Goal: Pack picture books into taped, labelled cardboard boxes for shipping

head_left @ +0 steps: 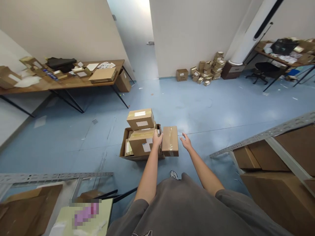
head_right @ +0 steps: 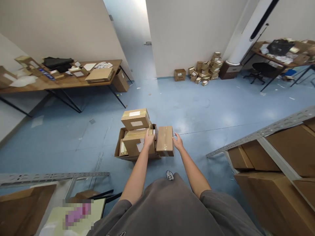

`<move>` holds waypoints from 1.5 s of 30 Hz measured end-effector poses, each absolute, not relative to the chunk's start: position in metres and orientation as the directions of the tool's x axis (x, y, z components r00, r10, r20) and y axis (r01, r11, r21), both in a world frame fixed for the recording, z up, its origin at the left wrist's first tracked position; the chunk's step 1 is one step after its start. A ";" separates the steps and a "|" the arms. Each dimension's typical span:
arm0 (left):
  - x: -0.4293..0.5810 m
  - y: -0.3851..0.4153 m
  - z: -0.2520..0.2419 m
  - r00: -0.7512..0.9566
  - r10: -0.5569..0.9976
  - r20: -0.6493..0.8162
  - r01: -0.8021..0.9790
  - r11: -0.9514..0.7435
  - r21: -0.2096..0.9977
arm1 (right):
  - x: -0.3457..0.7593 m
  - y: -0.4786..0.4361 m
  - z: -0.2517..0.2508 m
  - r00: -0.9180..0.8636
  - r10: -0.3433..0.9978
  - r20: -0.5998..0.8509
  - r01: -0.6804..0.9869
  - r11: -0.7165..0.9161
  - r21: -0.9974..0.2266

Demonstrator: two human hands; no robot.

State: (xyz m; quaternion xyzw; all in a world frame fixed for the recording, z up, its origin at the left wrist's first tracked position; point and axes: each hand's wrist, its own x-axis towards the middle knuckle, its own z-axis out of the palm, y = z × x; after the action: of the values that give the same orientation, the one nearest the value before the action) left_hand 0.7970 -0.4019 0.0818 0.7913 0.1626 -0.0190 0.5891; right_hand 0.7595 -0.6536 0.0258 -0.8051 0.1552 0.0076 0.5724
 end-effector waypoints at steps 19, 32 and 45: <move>0.619 -0.221 0.135 0.603 0.795 0.065 0.183 -0.218 0.959 | 0.754 -0.414 0.110 0.870 0.475 0.128 0.242 -0.186 -0.952; 0.238 -0.070 0.140 0.108 0.989 0.100 0.225 -0.122 0.967 | 0.466 -0.169 0.121 0.436 0.874 0.215 0.416 0.016 -0.909; 0.095 -0.012 0.109 -0.091 0.995 0.046 0.298 -0.017 0.954 | 0.335 -0.075 0.100 0.299 0.931 0.210 0.597 -0.011 -0.802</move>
State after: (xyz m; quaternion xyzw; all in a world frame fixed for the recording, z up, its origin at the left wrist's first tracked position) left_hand 0.0954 -0.0123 0.1093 0.5525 0.5850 0.4510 0.3862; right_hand 0.3347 -0.0750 0.1000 -0.6837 -0.5589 0.1955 0.4267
